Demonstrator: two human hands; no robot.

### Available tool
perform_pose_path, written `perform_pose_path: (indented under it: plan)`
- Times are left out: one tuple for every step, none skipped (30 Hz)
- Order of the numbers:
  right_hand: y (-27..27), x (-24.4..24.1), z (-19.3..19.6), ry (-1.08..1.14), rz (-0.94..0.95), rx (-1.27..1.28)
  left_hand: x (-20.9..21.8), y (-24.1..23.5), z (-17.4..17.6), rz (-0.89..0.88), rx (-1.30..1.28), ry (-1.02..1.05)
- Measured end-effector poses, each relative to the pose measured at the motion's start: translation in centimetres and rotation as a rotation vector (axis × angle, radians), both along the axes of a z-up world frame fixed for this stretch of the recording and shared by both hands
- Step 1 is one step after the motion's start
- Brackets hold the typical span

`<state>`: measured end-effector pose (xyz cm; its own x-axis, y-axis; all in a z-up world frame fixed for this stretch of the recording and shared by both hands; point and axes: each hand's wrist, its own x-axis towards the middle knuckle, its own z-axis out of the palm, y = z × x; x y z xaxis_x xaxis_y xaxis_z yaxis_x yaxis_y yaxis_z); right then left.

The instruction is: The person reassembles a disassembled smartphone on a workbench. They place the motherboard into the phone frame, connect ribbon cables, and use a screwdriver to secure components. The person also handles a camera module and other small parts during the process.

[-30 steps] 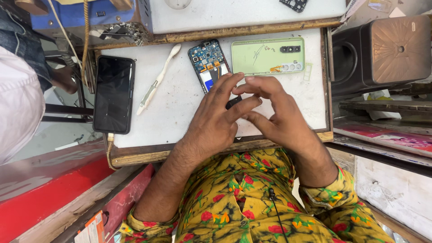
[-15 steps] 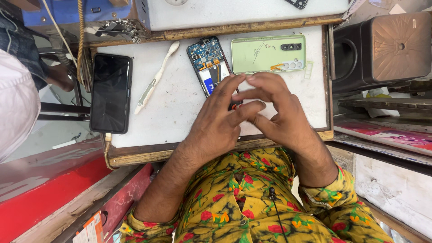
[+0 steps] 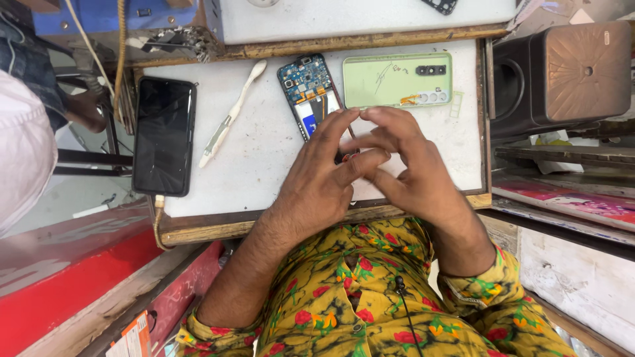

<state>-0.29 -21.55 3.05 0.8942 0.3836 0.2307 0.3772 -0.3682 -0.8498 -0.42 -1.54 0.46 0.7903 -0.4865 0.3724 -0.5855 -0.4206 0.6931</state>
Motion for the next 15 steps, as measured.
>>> perform_pose_path:
  plan:
    - [-0.04, -0.13, 0.11, 0.027, 0.035, -0.001, -0.2, 0.1, -0.01, 0.008, 0.003, 0.01]
    - [0.12, -0.24, 0.08, -0.003, -0.013, -0.032, -0.42, 0.16, -0.03, 0.002, -0.006, 0.009]
    - [0.24, -0.31, 0.09, -0.037, -0.068, -0.065, -0.49, 0.11, -0.03, -0.01, -0.017, 0.005]
    - [0.3, -0.37, 0.14, -0.071, -0.123, -0.098, -0.54, 0.02, -0.01, -0.023, -0.028, 0.0]
    - [0.26, -0.37, 0.27, -0.038, -0.06, -0.03, -0.46, -0.04, 0.03, -0.022, -0.038, 0.004]
    - [0.2, -0.38, 0.43, -0.006, 0.002, 0.039, -0.38, -0.09, 0.07, -0.021, -0.048, 0.008]
    - [0.27, -0.3, 0.52, 0.028, 0.07, 0.109, -0.28, -0.03, 0.13, -0.016, -0.056, 0.013]
    - [0.39, -0.2, 0.54, -0.012, 0.021, 0.054, -0.17, 0.06, 0.14, -0.017, -0.049, 0.001]
    - [0.44, -0.31, 0.52, -0.043, -0.026, -0.002, -0.34, 0.11, 0.08, -0.015, -0.044, -0.004]
    - [0.47, -0.42, 0.47, -0.075, -0.072, -0.058, -0.53, 0.14, 0.01, -0.013, -0.039, -0.008]
    - [0.44, -0.46, 0.42, -0.064, -0.071, -0.053, -0.56, 0.13, -0.04, -0.01, -0.038, -0.002]
    - [0.41, -0.48, 0.38, -0.052, -0.069, -0.048, -0.58, 0.07, -0.05, -0.007, -0.037, 0.005]
    - [0.4, -0.36, 0.35, -0.045, -0.071, -0.041, -0.4, 0.05, -0.02, -0.007, -0.035, 0.006]
    - [0.4, -0.28, 0.34, -0.048, -0.083, -0.033, -0.24, 0.02, 0.01, -0.004, -0.031, -0.007]
    - [0.47, -0.34, 0.31, -0.045, -0.088, -0.025, -0.31, 0.03, 0.03, 0.006, -0.025, -0.015]
